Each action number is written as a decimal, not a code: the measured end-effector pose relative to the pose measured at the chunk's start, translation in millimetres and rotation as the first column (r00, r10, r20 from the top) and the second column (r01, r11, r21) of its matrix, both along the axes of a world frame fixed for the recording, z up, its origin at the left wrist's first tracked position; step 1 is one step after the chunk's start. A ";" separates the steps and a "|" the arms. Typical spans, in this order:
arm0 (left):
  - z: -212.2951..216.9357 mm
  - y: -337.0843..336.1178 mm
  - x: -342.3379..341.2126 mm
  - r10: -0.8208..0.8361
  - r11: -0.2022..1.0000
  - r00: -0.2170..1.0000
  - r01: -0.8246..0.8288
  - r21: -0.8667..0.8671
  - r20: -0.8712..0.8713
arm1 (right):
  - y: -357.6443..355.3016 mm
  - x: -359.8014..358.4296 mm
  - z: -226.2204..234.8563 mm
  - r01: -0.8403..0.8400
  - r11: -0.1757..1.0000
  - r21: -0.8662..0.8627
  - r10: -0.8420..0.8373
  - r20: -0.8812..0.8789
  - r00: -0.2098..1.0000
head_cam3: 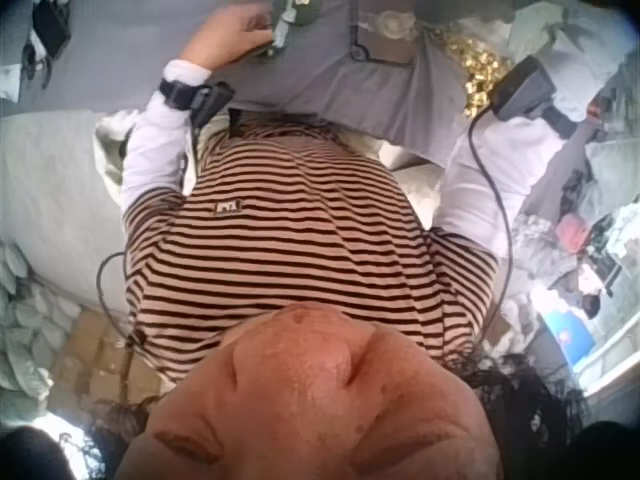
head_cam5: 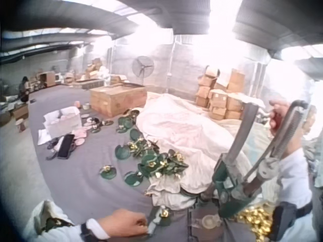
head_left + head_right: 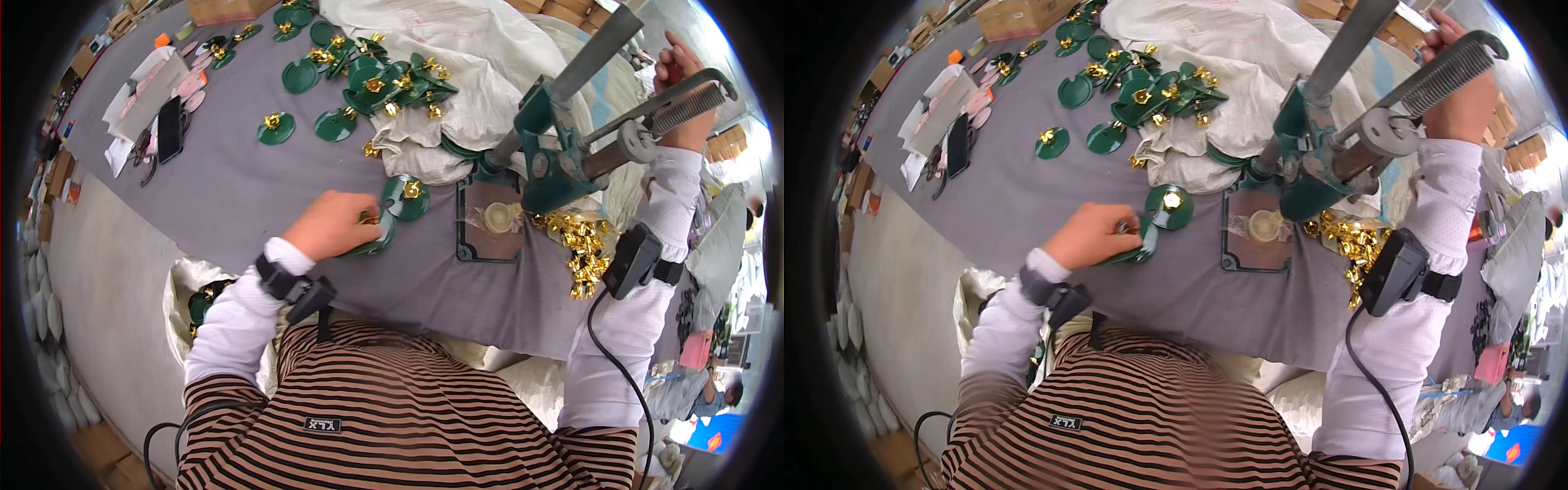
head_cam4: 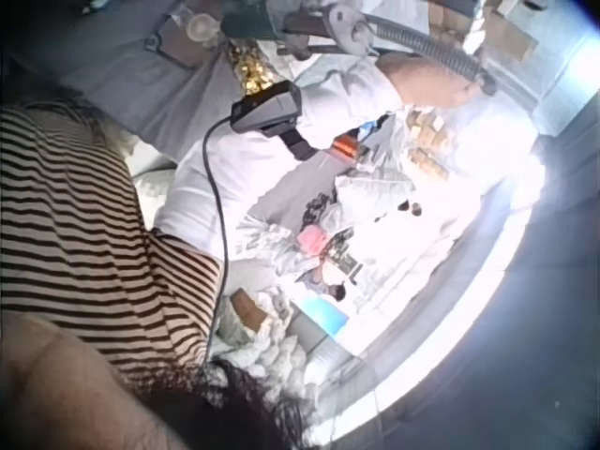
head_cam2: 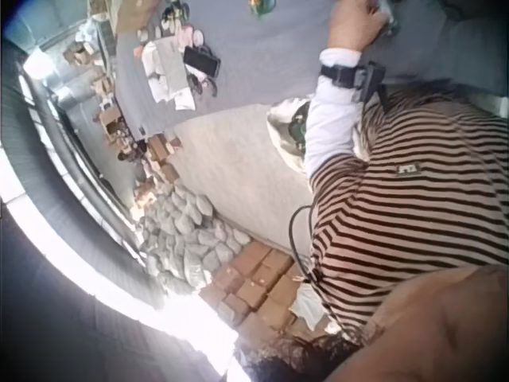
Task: Using a manual press machine to attach small gold-colored bell components to green plastic bases.
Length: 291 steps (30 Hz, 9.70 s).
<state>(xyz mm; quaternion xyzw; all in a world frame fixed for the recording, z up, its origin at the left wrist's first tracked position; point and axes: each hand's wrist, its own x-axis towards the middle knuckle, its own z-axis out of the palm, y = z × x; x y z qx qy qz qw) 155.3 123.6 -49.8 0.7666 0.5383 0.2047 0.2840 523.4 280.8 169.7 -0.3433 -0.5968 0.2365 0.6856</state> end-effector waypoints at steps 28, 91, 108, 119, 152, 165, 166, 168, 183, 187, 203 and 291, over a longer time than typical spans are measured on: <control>-20.8 42.3 136.7 -0.119 0.989 0.888 0.064 0.136 0.444 | -3.6 -17.7 -11.6 -0.066 0.991 0.117 0.069 -0.024 0.997; -13.4 35.2 131.6 -0.064 0.997 0.864 0.080 -0.011 0.499 | -4.8 -15.9 -10.3 -0.046 0.995 0.088 0.055 -0.101 0.993; -0.2 35.4 138.8 -0.078 0.995 0.916 0.046 0.089 0.394 | -185.9 25.8 -71.7 -0.100 0.920 0.379 0.145 -0.093 0.985; -19.1 41.5 180.2 -0.117 0.976 0.938 0.048 0.212 0.327 | -226.7 33.2 -131.2 -0.029 0.963 0.267 -0.032 0.222 0.974; 29.3 -138.0 -168.0 0.341 0.871 0.781 -0.472 -0.136 -0.522 | 3.2 6.0 -2.2 0.084 0.996 0.028 -0.085 0.037 0.996; -14.3 204.0 -17.4 0.296 0.768 0.927 -0.086 0.635 -0.232 | -5.4 -16.4 -0.3 0.102 0.995 -0.004 -0.102 -0.037 0.994; -22.7 215.9 -20.4 0.308 0.810 0.911 -0.099 0.578 -0.275 | -4.3 -17.6 -1.7 0.101 0.995 -0.007 -0.101 -0.048 0.994; -29.1 224.8 -26.9 0.326 0.805 0.901 -0.105 0.584 -0.288 | -5.1 -19.3 -1.4 0.091 0.996 -0.015 -0.092 -0.074 0.993; -31.6 40.6 148.4 -0.066 0.997 0.839 0.036 0.065 0.539 | -15.4 -20.2 -5.8 0.154 0.970 0.191 -0.174 0.096 0.980; -28.6 37.3 171.9 -0.042 0.985 0.884 -0.043 0.169 0.466 | -3.3 -10.9 -8.0 -0.074 0.988 0.138 0.093 -0.135 0.986; -10.5 35.0 161.4 -0.043 0.980 0.947 -0.022 0.198 0.319 | -121.6 28.3 -45.7 0.203 0.769 0.605 -0.490 0.355 0.796; -40.2 39.0 184.8 0.012 0.959 0.915 -0.124 0.253 0.404 | -27.0 13.2 -10.2 0.114 0.989 0.095 -0.105 -0.098 0.990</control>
